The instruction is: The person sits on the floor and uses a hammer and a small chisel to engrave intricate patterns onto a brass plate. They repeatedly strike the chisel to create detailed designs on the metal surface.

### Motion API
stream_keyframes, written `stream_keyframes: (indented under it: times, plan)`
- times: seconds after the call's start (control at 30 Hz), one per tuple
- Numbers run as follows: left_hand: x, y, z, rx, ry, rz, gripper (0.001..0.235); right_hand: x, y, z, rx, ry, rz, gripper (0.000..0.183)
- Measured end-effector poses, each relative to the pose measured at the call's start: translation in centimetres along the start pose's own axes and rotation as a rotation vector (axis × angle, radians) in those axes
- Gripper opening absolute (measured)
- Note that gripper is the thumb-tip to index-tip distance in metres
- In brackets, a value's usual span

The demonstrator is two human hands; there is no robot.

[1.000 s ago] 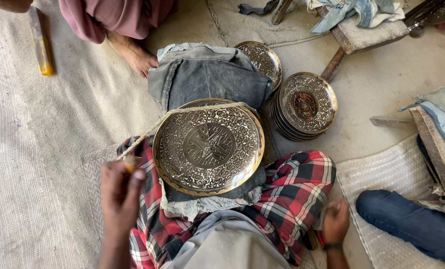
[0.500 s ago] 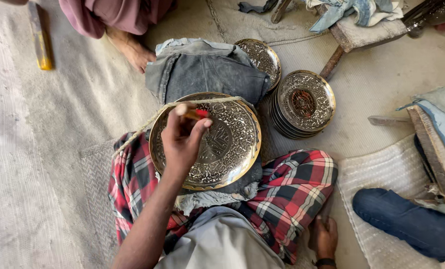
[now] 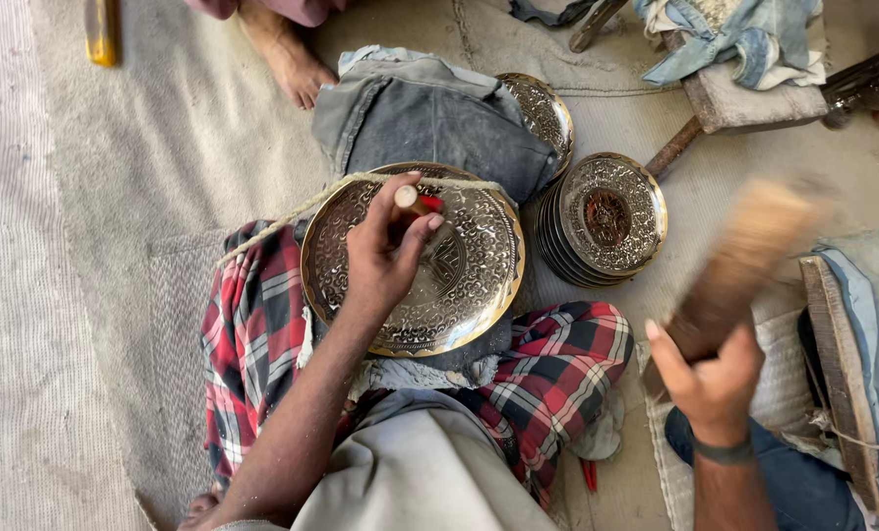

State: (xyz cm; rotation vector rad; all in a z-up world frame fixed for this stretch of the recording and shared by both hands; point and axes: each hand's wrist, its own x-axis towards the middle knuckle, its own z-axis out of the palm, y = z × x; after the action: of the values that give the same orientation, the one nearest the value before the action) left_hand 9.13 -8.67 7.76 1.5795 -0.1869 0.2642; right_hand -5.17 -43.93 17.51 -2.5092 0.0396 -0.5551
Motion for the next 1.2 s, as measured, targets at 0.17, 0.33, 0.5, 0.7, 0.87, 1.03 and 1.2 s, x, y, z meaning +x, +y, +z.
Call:
stream_keyframes:
  times: [0.17,0.33,0.5,0.7,0.87,1.03,1.2]
  plan:
    - [-0.1,-0.3,0.3,-0.007,0.007,0.123,0.051,7.2,-9.2,2.1,-0.157,-0.179,-0.201,0.069]
    - [0.1,-1.5,0.0,0.024,-0.029,0.138,0.049,12.5,-13.6,3.5,-0.389,-0.110,-0.813,0.075]
    - [0.4,-2.2,-0.2,0.113,-0.104,0.102,0.033,14.0,-13.9,3.8,-0.470,-0.324,-0.685,0.075]
    - [0.4,-1.3,0.0,0.003,-0.069,0.105,0.050,15.3,-14.2,3.5,-0.237,-0.299,-0.667,0.070]
    - [0.4,-1.1,0.1,0.004,-0.017,0.213,0.048,16.1,-14.4,2.9,-0.288,-0.362,-0.658,0.058]
    - [0.6,-1.5,0.0,-0.003,-0.100,0.094,0.035,15.8,-14.6,2.3,-0.412,-0.445,-0.600,0.069]
    - [0.7,-1.4,-0.1,0.043,-0.084,0.125,0.043,14.6,-14.8,1.7,-0.803,-0.378,-0.707,0.052]
